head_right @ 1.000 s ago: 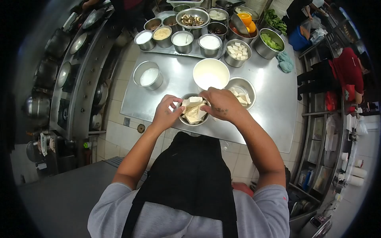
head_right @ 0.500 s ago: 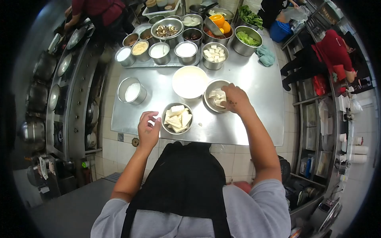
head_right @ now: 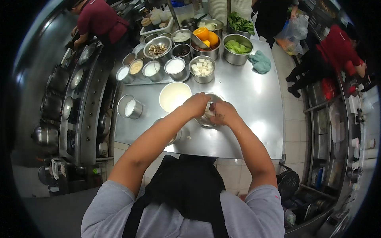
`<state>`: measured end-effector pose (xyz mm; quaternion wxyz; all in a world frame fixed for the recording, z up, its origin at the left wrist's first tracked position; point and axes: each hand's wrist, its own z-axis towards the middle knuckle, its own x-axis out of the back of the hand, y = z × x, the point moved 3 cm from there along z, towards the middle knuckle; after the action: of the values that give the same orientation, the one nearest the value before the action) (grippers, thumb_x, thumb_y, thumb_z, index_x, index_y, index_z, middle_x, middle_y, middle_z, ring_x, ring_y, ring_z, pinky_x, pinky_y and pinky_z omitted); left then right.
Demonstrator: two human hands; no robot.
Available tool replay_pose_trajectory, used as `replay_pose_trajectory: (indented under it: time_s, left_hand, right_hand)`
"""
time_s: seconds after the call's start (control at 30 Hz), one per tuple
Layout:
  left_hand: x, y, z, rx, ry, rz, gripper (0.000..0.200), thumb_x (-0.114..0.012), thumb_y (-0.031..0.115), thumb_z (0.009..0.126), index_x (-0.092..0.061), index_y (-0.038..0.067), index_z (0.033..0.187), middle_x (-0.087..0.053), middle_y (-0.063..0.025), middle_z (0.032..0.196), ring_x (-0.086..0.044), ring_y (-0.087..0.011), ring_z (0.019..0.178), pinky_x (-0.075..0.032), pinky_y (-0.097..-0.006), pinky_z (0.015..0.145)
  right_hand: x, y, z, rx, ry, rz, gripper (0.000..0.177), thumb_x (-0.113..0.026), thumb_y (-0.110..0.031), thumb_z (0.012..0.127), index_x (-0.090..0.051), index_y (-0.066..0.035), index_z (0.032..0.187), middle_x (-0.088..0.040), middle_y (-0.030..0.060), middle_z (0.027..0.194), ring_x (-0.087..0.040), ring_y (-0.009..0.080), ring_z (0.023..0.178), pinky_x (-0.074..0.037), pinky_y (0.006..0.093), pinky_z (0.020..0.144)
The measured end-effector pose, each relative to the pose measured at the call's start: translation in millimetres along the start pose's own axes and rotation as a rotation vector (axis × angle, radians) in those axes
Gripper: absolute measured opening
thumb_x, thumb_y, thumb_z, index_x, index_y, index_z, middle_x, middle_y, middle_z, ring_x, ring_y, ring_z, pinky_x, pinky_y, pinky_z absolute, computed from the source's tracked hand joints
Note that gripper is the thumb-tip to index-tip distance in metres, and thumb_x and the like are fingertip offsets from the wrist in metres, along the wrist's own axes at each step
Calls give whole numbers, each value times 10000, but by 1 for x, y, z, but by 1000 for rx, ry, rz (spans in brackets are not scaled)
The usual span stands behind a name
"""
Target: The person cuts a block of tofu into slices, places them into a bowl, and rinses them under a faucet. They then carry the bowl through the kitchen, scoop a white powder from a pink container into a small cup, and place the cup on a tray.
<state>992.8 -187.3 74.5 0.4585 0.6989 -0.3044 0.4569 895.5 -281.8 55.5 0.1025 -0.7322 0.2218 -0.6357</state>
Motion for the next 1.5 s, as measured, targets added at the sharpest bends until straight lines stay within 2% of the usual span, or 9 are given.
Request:
replay_pose_trajectory:
  time_s: [0.17, 0.27, 0.63, 0.9, 0.97, 1.07, 1.2, 1.33, 1.5]
  left_hand:
    - [-36, -7, 11, 146, -176, 146, 403, -653, 55, 725, -578, 43, 1121, -571, -188, 1126, -580, -318, 1060, -489, -392, 877]
    - [-50, -6, 11, 134, -90, 235, 304, -610, 59, 764, -601, 31, 1067, -604, -187, 1068, -606, -324, 1012, -507, -396, 842]
    - [-31, 13, -12, 130, 181, 155, 208, -604, 62, 765, -640, 17, 965, -627, -194, 1019, -618, -328, 963, -508, -402, 825]
    - [-4, -17, -57, 269, 171, -538, 321, -689, 113, 736, -622, 5, 1031, -664, -125, 882, -646, -217, 817, -514, -318, 697]
    - [2, -24, -75, 426, 1, -1174, 344, -690, 111, 756, -595, -15, 1062, -656, -79, 874, -637, -146, 767, -502, -273, 616]
    - [24, -38, -123, 343, 90, -1256, 331, -682, 109, 781, -582, -19, 1069, -650, -62, 892, -627, -109, 739, -486, -237, 572]
    - [25, -87, -193, 360, 472, -882, 321, -674, 107, 795, -580, -52, 1057, -660, -111, 951, -625, -143, 840, -499, -257, 735]
    - [15, -107, -224, 460, 541, -616, 274, -646, 124, 818, -608, -45, 1030, -662, -145, 944, -631, -190, 850, -491, -296, 768]
    - [0, -106, -235, 368, 615, -582, 224, -630, 133, 830, -632, -22, 993, -657, -138, 934, -625, -237, 810, -487, -324, 760]
  right_hand:
    - [19, 41, -15, -60, 128, 357, 346, -696, -239, 655, -663, -49, 943, -665, 140, 882, -634, 269, 838, -498, 354, 754]
    - [15, 59, -12, -168, 140, 815, 341, -702, -211, 700, -652, -29, 984, -655, 57, 861, -597, 137, 767, -474, 267, 705]
    - [1, 54, -30, -250, 189, 1048, 323, -688, -178, 768, -625, -7, 1035, -659, 46, 859, -578, 91, 708, -440, 220, 595]
    - [0, 14, -42, -266, 224, 1141, 285, -695, -190, 793, -622, -36, 1021, -645, -2, 834, -560, 58, 684, -424, 198, 570]
    - [-4, 0, -40, -288, 234, 1200, 303, -696, -188, 795, -617, -35, 1045, -651, 2, 862, -567, 61, 698, -424, 192, 572]
    - [-7, -33, -43, -229, 220, 1288, 330, -692, -192, 805, -610, -25, 1077, -659, 14, 903, -575, 63, 722, -428, 197, 580]
    - [-20, -99, -36, -114, 115, 1142, 344, -682, -186, 819, -603, -20, 1109, -667, 28, 942, -586, 76, 750, -448, 220, 608]
    - [-42, -166, -23, 89, 182, 778, 364, -686, -186, 807, -586, -4, 1106, -656, 63, 972, -603, 123, 731, -472, 250, 636]
    - [-58, -205, -31, 102, 455, 190, 434, -727, -192, 755, -579, -10, 1119, -607, 157, 987, -602, 315, 868, -476, 371, 799]
